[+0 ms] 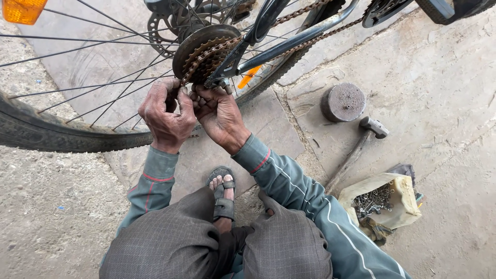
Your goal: The person is repairing a bicycle chain using a hammer and a metal base to remove and reinsert chain pins.
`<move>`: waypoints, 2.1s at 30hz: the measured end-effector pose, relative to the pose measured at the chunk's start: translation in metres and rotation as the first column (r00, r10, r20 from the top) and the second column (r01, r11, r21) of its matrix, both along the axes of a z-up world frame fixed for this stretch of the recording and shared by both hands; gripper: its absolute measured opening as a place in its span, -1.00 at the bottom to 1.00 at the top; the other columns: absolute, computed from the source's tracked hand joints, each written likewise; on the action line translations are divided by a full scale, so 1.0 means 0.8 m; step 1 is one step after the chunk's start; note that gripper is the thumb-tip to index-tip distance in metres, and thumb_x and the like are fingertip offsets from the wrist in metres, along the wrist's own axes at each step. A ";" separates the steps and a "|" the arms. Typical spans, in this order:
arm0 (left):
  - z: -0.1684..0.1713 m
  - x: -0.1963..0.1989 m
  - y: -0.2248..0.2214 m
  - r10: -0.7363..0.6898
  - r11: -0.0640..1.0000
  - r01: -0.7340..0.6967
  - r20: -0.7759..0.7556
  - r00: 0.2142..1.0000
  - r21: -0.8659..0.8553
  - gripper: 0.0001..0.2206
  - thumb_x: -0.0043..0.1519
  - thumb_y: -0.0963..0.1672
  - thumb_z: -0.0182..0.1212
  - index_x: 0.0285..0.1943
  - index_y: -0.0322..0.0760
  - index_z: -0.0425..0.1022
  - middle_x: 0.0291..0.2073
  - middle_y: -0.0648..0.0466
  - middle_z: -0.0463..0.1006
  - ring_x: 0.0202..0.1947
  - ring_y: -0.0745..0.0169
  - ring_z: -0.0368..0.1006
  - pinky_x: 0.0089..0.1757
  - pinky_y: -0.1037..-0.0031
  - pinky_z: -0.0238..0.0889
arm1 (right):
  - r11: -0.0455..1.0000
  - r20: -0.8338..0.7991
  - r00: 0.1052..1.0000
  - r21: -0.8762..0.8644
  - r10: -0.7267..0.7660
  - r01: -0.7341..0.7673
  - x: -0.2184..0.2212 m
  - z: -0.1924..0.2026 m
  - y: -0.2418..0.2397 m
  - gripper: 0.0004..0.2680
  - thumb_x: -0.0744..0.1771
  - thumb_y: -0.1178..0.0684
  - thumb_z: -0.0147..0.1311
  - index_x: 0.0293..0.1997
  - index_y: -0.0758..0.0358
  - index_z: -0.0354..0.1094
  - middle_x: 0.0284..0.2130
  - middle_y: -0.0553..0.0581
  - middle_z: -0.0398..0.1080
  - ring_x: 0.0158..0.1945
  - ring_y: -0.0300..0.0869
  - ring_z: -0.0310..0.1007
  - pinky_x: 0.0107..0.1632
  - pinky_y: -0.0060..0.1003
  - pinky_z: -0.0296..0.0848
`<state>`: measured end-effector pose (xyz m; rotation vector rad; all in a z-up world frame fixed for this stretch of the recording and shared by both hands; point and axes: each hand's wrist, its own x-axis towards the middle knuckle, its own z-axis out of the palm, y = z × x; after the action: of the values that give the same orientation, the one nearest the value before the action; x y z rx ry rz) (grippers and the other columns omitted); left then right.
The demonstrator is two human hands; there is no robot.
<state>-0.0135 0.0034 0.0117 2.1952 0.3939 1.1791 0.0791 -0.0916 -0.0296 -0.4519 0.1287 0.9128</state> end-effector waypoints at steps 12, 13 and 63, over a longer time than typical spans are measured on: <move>-0.001 -0.001 -0.002 -0.011 1.000 0.011 0.031 0.999 -0.017 -0.89 0.25 -0.26 0.27 -0.08 -0.45 0.55 -0.32 -0.01 0.54 -0.41 0.24 0.49 -0.36 0.46 0.33 | 1.000 0.008 1.000 0.002 -0.004 0.004 0.002 -0.003 -0.002 -0.88 0.32 0.28 0.07 -0.08 0.32 0.38 -0.28 0.09 0.46 -0.21 -0.20 0.42 -0.09 -0.27 0.44; 0.000 -0.001 -0.001 -0.010 1.000 0.011 0.033 0.999 -0.016 -0.89 0.25 -0.26 0.27 -0.08 -0.45 0.55 -0.32 -0.01 0.54 -0.41 0.24 0.49 -0.36 0.46 0.33 | 1.000 0.009 1.000 0.003 -0.003 0.003 0.003 -0.004 -0.001 -0.88 0.32 0.28 0.07 -0.08 0.32 0.38 -0.28 0.09 0.46 -0.21 -0.20 0.42 -0.09 -0.27 0.44; 0.034 -0.066 0.044 0.020 0.992 -0.022 0.017 1.000 0.124 -0.91 0.28 -0.24 0.30 -0.12 -0.49 0.60 -0.42 -0.02 0.57 -0.46 0.34 0.52 -0.41 0.59 0.36 | 0.950 0.224 0.949 -0.167 -0.223 0.262 0.079 -0.142 -0.085 -0.87 0.30 0.31 0.05 -0.25 0.22 0.17 -0.42 0.07 0.31 -0.39 -0.19 0.33 -0.30 -0.30 0.40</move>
<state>-0.0665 0.0386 0.0388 2.2914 0.3457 1.2622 0.1422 -0.1595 -0.1428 -0.6931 0.0856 0.6083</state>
